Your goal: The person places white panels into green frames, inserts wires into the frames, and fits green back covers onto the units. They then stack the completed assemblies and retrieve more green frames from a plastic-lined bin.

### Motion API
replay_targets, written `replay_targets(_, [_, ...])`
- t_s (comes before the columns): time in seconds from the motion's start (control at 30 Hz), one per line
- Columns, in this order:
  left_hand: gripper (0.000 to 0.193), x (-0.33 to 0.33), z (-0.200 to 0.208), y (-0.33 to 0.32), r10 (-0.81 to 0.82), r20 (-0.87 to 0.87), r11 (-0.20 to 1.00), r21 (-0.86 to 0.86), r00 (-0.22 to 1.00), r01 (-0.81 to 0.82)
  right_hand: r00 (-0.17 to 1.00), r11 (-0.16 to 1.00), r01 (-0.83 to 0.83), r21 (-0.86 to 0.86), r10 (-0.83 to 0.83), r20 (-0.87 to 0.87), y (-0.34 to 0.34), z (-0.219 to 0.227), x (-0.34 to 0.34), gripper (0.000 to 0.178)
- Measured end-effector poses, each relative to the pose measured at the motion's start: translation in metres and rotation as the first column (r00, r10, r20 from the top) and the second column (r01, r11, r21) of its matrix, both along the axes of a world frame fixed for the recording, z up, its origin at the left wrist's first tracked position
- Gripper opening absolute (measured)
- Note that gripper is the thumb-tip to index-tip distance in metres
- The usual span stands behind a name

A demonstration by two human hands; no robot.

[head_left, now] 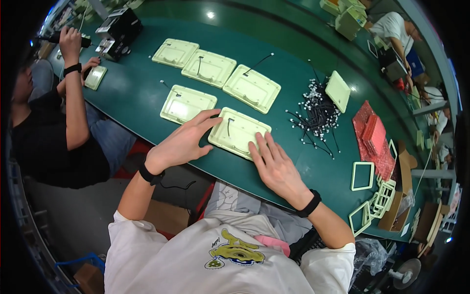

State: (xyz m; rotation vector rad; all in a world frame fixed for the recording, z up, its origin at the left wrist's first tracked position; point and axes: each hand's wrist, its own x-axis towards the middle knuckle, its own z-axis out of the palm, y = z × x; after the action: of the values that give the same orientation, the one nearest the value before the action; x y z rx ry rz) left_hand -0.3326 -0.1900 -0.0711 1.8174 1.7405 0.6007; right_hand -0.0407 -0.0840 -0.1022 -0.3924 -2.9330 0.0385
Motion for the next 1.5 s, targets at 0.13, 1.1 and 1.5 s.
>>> replay_targets(0.13, [0.082, 0.002, 0.003, 0.021, -0.144, -0.11, 0.987, 0.053, 0.983, 0.151, 1.0, 0.999, -0.021, -0.048, 0.02, -0.018, 0.002, -0.004, 0.001, 0.06])
replay_targets(1.1, [0.087, -0.007, 0.088, -0.008, 0.037, -0.313, 0.975, 0.221, 0.949, 0.035, 0.492, 0.486, 0.868, -0.103, -0.869, 0.052, 0.077, 0.0, 0.265, 0.02])
replay_targets(1.5, [0.124, 0.167, 0.044, 0.055, -0.34, 0.071, 0.907, 0.286, 0.938, 0.308, 0.42, 0.079, 0.064, -0.995, -0.906, -0.045, -0.027, 0.071, 0.193, 0.018])
